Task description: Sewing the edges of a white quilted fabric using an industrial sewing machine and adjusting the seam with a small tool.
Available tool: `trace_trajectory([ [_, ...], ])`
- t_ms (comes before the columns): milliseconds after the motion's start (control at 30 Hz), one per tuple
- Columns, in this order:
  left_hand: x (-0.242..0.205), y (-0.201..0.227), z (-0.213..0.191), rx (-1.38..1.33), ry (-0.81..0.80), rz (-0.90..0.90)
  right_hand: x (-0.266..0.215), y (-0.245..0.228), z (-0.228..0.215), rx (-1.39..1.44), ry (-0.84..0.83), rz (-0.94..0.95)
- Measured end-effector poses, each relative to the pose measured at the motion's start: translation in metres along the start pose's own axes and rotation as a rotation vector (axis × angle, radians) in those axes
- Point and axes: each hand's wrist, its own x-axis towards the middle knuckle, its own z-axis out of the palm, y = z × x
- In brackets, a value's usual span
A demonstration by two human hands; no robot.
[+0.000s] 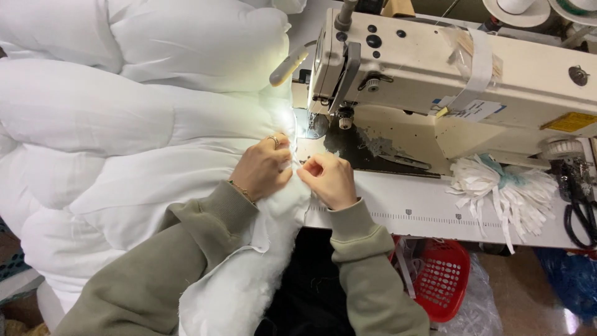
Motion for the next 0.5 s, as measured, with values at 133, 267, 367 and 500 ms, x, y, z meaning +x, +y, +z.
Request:
trace_trajectory([
  [133, 0.012, 0.012, -0.033, -0.118, -0.275, -0.105, 0.012, 0.002, -0.015, 0.037, -0.025, -0.340],
  [267, 0.023, 0.004, -0.034, -0.140, -0.547, -0.225, 0.038, 0.028, -0.011, -0.012, -0.100, -0.591],
  [367, 0.036, -0.011, -0.019, -0.247, -0.644, -0.192, 0.047, 0.012, -0.012, -0.113, -0.171, -0.762],
  [500, 0.050, -0.026, -0.040, -0.414, -0.661, -0.214, 0.050, 0.019, 0.001, -0.161, -0.181, -0.889],
])
